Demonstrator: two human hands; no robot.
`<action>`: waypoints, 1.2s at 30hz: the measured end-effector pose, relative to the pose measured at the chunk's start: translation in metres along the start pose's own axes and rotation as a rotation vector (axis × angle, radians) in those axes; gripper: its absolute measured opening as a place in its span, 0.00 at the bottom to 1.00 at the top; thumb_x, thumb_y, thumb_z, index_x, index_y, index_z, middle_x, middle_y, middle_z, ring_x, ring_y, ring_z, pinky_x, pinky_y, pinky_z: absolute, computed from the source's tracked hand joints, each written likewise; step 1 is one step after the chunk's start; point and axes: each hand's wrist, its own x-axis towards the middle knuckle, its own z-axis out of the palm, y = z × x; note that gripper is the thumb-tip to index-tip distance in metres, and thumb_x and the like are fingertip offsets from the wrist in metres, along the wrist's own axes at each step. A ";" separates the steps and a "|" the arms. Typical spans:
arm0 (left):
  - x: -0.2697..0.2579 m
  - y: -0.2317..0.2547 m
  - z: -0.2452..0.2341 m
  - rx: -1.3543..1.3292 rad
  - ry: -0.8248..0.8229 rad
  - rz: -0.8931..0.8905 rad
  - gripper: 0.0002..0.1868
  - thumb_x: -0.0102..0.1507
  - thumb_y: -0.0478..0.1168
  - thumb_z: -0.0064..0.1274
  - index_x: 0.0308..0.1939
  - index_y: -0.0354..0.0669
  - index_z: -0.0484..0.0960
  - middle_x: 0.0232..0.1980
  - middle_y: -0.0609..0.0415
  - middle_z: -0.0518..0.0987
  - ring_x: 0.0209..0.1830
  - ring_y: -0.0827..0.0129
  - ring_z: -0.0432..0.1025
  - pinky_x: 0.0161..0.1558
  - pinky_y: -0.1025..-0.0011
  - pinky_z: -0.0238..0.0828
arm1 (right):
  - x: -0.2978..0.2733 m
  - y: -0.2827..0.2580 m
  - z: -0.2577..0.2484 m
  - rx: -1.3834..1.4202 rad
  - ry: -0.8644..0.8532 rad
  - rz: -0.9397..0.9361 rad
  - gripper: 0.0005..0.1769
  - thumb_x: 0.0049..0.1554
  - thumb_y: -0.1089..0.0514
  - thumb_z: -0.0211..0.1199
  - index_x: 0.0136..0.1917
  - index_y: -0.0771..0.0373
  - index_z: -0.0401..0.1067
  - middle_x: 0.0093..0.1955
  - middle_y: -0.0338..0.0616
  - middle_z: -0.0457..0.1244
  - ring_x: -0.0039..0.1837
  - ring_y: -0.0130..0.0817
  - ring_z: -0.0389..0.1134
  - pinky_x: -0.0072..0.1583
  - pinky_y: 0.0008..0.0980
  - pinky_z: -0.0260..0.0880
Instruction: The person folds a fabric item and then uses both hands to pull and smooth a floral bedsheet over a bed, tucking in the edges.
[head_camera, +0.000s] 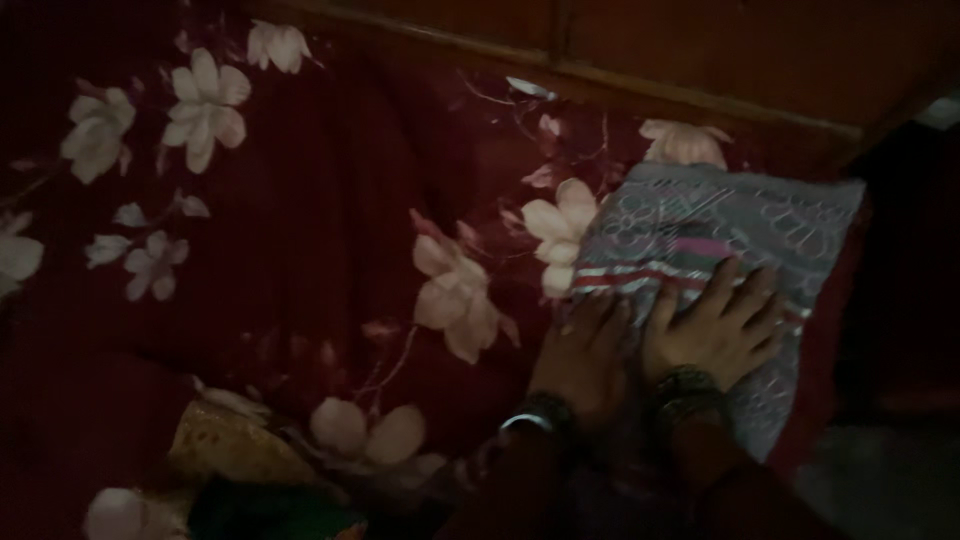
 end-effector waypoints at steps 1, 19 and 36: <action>0.002 0.002 -0.003 -0.041 0.024 -0.002 0.34 0.60 0.39 0.50 0.71 0.36 0.68 0.74 0.37 0.67 0.76 0.45 0.59 0.73 0.41 0.49 | 0.001 -0.003 -0.001 -0.005 0.024 -0.009 0.39 0.70 0.32 0.48 0.83 0.60 0.57 0.85 0.63 0.46 0.81 0.69 0.48 0.74 0.72 0.47; 0.020 0.008 -0.038 -0.193 -0.092 -0.090 0.33 0.62 0.36 0.51 0.73 0.38 0.68 0.74 0.40 0.67 0.74 0.44 0.62 0.67 0.44 0.57 | 0.004 -0.015 -0.006 -0.107 0.101 -0.089 0.35 0.75 0.36 0.47 0.83 0.62 0.57 0.83 0.64 0.51 0.80 0.67 0.53 0.74 0.66 0.55; 0.010 -0.003 -0.019 -0.070 -0.021 -0.038 0.33 0.61 0.38 0.53 0.71 0.41 0.69 0.72 0.42 0.68 0.70 0.46 0.64 0.65 0.44 0.58 | 0.001 -0.011 0.008 -0.065 0.063 -0.031 0.36 0.74 0.35 0.43 0.84 0.60 0.57 0.85 0.64 0.48 0.81 0.70 0.49 0.74 0.69 0.51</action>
